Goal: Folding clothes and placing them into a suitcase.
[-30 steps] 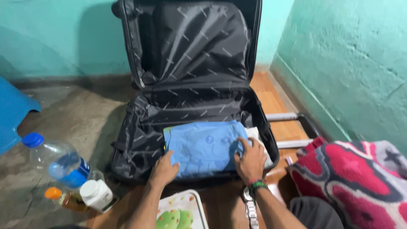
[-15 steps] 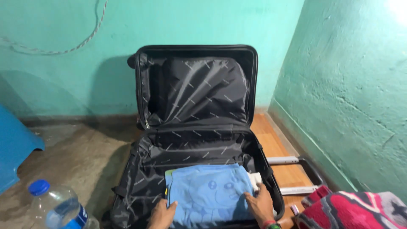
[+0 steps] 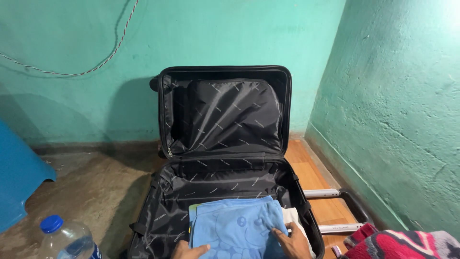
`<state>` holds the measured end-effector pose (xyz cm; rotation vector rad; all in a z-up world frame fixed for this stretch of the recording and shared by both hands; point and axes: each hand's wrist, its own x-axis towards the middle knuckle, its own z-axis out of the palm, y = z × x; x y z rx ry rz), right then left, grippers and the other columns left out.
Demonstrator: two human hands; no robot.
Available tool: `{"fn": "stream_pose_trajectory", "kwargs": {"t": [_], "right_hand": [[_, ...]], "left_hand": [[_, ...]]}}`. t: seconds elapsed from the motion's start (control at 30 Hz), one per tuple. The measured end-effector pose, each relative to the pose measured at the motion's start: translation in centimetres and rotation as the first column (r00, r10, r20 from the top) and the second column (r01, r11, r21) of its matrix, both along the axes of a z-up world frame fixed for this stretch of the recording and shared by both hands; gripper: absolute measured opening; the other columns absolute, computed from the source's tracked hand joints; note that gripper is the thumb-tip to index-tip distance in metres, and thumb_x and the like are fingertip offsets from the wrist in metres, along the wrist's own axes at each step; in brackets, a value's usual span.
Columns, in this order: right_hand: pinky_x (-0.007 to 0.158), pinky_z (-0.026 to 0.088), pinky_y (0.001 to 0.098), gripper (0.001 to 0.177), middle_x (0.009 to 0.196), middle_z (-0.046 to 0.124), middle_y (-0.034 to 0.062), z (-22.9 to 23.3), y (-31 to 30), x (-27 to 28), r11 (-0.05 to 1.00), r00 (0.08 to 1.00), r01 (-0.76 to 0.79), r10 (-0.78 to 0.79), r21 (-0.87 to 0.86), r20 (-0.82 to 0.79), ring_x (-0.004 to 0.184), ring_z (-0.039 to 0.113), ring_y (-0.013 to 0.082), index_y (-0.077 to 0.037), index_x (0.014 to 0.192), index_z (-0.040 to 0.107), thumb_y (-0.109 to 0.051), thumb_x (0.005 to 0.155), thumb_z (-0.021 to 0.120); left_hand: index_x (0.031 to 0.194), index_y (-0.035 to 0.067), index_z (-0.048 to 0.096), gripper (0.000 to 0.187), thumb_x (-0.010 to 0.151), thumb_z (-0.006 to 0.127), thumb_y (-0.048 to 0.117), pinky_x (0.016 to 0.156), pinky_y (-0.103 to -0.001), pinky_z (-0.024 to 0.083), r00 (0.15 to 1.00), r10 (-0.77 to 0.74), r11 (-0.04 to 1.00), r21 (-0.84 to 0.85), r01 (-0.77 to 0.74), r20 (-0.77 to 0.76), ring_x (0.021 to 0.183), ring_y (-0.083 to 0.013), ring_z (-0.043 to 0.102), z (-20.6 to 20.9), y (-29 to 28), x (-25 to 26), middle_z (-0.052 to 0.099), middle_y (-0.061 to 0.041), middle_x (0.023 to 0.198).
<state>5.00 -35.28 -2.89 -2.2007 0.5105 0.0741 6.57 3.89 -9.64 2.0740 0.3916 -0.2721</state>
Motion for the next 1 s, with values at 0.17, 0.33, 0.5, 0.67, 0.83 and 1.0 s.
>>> {"fn": "stream_pose_trajectory", "kwargs": {"t": [0.17, 0.33, 0.5, 0.67, 0.83, 1.0], "right_hand": [[0.077, 0.061, 0.0384, 0.06, 0.093, 0.081, 0.0142, -2.7, -0.7, 0.5, 0.997, 0.972, 0.015, -0.032, 0.072, 0.235, 0.083, 0.079, 0.027, -0.01, 0.119, 0.067, -0.048, 0.074, 0.079], [0.087, 0.059, 0.0385, 0.075, 0.103, 0.077, 0.0187, -2.5, -0.6, 1.1, 0.999, 0.98, -0.017, 0.026, -0.045, 0.196, 0.096, 0.077, 0.0296, -0.013, 0.137, 0.059, -0.047, 0.075, 0.081], [0.095, 0.057, 0.0399, 0.079, 0.112, 0.076, 0.0213, -0.1, 0.7, -0.1, 0.995, 0.999, -0.024, 0.028, -0.097, 0.043, 0.107, 0.075, 0.0325, -0.01, 0.14, 0.053, -0.048, 0.077, 0.082], [0.097, 0.053, 0.0448, 0.066, 0.117, 0.071, 0.0256, 3.2, 2.8, -3.2, 0.993, 0.924, -0.04, 0.078, -0.111, 0.373, 0.115, 0.067, 0.0428, -0.02, 0.142, 0.053, -0.024, 0.08, 0.074], [0.092, 0.055, 0.0432, 0.06, 0.116, 0.073, 0.0194, 2.3, 1.9, -3.5, 0.983, 0.803, -0.15, 0.181, -0.102, 0.567, 0.11, 0.069, 0.0398, -0.026, 0.14, 0.058, -0.013, 0.082, 0.064], [0.088, 0.06, 0.0392, 0.051, 0.108, 0.074, 0.0148, -1.2, 0.6, -1.8, 0.98, 0.922, -0.131, 0.177, -0.151, 0.344, 0.098, 0.076, 0.0333, -0.034, 0.132, 0.066, -0.02, 0.083, 0.069]], "left_hand": [[0.11, -0.009, 0.068, 0.066, 0.075, 0.093, 0.041, 0.098, -0.037, 0.057, 0.973, 0.181, 0.982, -0.022, -0.186, -0.143, 0.105, -0.0282, 0.075, 0.4, 0.2, -0.1, 0.076, -0.023, 0.106], [0.114, -0.003, 0.075, 0.058, 0.075, 0.086, 0.038, 0.1, -0.036, 0.056, 0.994, 0.034, 0.999, 0.041, -0.03, -0.107, 0.106, -0.0249, 0.075, -1.7, 0.4, 1.0, 0.078, -0.018, 0.107], [0.122, 0.001, 0.066, 0.063, 0.073, 0.088, 0.032, 0.101, -0.039, 0.053, 0.993, -0.087, 0.992, 0.102, 0.079, 0.077, 0.114, -0.0299, 0.071, -7.3, 1.3, 2.1, 0.073, -0.019, 0.115], [0.133, 0.025, 0.062, 0.058, 0.078, 0.079, 0.027, 0.1, -0.041, 0.053, 0.941, 0.099, 0.969, 0.185, -0.166, 0.324, 0.119, -0.0352, 0.068, 1.7, -2.5, -3.0, 0.073, -0.014, 0.122], [0.135, 0.028, 0.064, 0.054, 0.082, 0.07, 0.018, 0.098, -0.039, 0.055, 0.845, 0.098, 0.991, 0.029, -0.133, 0.526, 0.121, -0.0331, 0.069, 2.5, -1.7, -4.1, 0.074, -0.011, 0.126], [0.145, 0.024, 0.051, 0.075, 0.076, 0.08, 0.024, 0.103, -0.04, 0.052, 0.879, -0.031, 0.995, 0.103, -0.021, 0.476, 0.124, -0.0359, 0.066, -6.0, 0.7, 0.5, 0.068, -0.016, 0.132]]}}
